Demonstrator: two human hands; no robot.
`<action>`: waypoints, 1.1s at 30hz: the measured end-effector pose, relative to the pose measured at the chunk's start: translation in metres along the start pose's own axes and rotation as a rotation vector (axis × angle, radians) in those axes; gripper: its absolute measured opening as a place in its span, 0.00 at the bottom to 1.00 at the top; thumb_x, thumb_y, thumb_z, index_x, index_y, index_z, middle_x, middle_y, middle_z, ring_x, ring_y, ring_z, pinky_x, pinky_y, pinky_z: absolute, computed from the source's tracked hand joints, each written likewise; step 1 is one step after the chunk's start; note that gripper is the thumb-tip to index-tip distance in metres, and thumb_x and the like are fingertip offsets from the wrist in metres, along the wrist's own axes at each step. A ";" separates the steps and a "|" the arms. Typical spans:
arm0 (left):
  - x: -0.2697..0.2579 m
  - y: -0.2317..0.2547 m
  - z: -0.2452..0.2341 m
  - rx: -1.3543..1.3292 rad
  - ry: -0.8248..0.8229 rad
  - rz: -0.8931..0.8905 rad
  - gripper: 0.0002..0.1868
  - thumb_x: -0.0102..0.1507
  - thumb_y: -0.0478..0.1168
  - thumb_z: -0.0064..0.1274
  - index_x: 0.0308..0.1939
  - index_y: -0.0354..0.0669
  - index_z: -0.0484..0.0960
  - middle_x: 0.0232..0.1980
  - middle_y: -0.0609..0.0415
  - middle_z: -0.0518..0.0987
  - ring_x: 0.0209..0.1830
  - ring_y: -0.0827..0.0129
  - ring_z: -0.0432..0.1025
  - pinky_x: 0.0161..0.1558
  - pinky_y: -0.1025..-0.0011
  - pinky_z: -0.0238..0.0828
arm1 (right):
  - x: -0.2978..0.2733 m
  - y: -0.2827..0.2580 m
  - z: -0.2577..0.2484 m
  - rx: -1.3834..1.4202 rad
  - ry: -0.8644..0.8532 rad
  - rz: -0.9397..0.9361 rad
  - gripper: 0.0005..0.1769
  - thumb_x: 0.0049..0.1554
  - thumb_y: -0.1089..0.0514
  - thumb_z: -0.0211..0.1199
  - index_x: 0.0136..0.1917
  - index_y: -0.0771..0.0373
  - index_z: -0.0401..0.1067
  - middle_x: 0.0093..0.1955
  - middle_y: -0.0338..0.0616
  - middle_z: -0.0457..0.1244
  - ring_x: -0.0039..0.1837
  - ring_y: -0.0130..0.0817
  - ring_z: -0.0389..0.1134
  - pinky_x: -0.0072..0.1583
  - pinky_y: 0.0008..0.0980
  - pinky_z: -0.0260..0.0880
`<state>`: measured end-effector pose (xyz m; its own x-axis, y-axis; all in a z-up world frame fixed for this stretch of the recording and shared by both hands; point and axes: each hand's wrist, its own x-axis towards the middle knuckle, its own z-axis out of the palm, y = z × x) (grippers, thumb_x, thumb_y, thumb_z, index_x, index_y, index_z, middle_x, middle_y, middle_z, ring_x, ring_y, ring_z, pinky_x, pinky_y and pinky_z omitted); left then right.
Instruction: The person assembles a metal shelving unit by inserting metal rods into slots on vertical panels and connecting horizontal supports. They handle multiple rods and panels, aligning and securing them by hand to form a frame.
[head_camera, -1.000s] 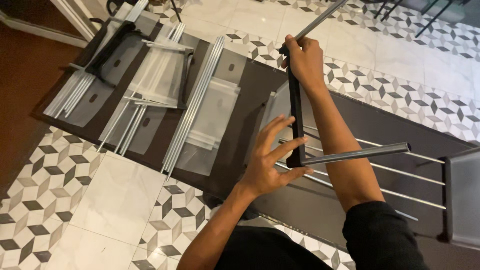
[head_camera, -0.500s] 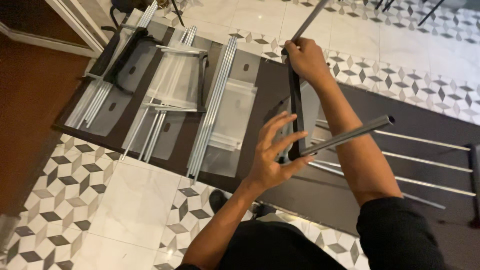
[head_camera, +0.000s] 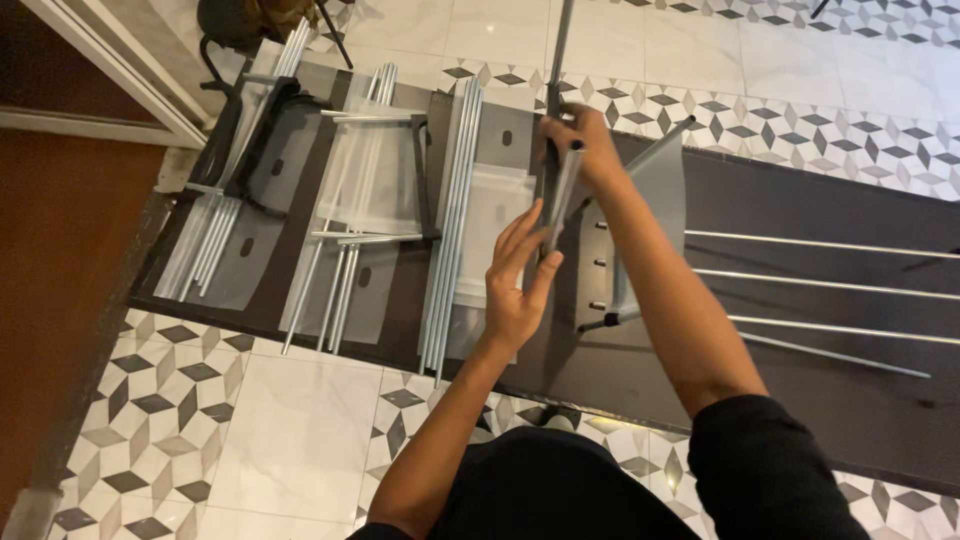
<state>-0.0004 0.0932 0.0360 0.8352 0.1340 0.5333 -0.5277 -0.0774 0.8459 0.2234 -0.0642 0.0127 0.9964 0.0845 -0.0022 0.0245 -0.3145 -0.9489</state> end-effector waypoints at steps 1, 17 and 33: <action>0.000 -0.006 -0.004 0.000 -0.002 -0.020 0.17 0.70 0.42 0.55 0.60 0.39 0.81 0.74 0.45 0.73 0.78 0.51 0.64 0.77 0.56 0.58 | 0.000 0.010 0.007 0.024 -0.019 -0.029 0.24 0.66 0.55 0.64 0.63 0.81 0.72 0.45 0.52 0.68 0.41 0.32 0.69 0.44 0.30 0.70; -0.018 -0.125 -0.043 -0.214 0.041 -0.369 0.24 0.70 0.40 0.53 0.70 0.36 0.73 0.68 0.48 0.77 0.67 0.65 0.71 0.67 0.68 0.66 | -0.040 0.064 0.106 0.331 0.100 0.192 0.37 0.58 0.61 0.66 0.75 0.73 0.57 0.54 0.54 0.67 0.46 0.37 0.74 0.42 0.39 0.81; -0.030 -0.146 -0.081 0.283 0.255 -0.487 0.58 0.58 0.36 0.65 0.80 0.37 0.39 0.64 0.38 0.68 0.62 0.52 0.68 0.64 0.56 0.62 | -0.061 0.106 0.119 -0.380 0.266 0.252 0.35 0.52 0.55 0.71 0.72 0.59 0.68 0.58 0.47 0.71 0.48 0.43 0.76 0.51 0.41 0.76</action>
<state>0.0392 0.1806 -0.1034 0.8880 0.4496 0.0964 -0.0039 -0.2023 0.9793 0.1555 0.0093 -0.1252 0.9600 -0.2655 -0.0886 -0.2401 -0.6186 -0.7481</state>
